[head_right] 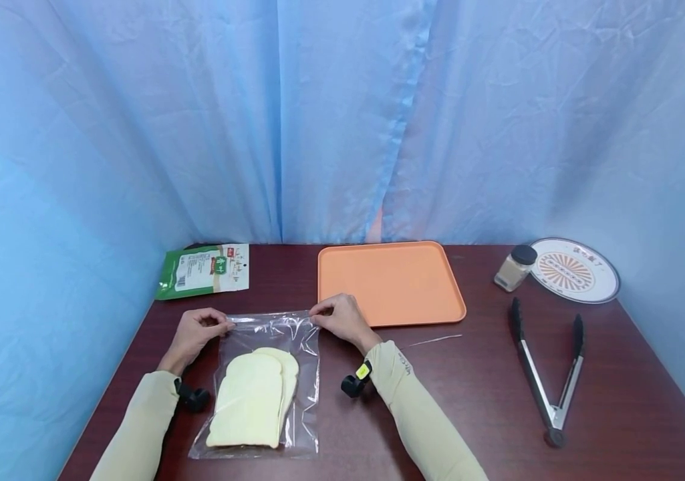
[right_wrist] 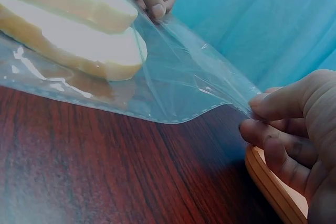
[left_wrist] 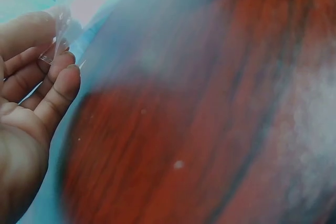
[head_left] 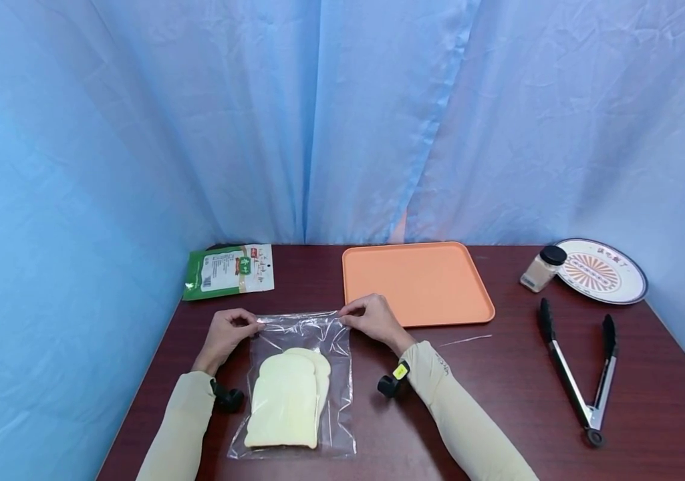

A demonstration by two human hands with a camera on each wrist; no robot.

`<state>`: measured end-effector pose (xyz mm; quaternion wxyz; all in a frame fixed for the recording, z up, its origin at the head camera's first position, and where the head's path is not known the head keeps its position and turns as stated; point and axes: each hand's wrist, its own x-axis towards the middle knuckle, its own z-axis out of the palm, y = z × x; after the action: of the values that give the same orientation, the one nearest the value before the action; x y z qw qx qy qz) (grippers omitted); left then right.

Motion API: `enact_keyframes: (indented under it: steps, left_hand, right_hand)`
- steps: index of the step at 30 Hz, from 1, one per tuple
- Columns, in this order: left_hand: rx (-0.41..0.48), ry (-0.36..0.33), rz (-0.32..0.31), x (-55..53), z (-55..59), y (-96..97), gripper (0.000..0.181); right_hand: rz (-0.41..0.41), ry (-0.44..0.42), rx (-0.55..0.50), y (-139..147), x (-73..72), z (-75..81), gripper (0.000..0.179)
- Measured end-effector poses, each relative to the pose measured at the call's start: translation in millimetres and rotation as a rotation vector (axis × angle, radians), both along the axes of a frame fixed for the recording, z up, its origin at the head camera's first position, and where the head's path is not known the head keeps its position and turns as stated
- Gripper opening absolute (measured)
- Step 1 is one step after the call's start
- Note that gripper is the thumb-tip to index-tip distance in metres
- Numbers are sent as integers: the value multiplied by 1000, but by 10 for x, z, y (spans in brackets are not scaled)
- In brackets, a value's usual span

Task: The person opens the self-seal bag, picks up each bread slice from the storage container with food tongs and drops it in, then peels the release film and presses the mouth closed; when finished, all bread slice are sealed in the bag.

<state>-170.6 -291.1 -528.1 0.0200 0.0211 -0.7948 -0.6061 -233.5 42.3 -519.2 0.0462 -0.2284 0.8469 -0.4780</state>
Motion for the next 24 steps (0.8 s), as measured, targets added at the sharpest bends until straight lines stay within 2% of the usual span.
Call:
enact_keyframes:
  steps: [6,13,19,24]
  left_hand:
    - [13,-9,34,-2,-1,10,22]
    - [53,-47,45,16,16,3,30]
    - [96,-60,33,19,12,-17,30]
    - [150,-57,8,20,2,-33,28]
  right_hand:
    - [-18,17,-1,3,16,2,6]
    - [-15,-28,-73,5,12,-20,10]
    - [-13,-34,-102,11,14,-27,24]
    - [4,-49,-74,7,19,-40,29]
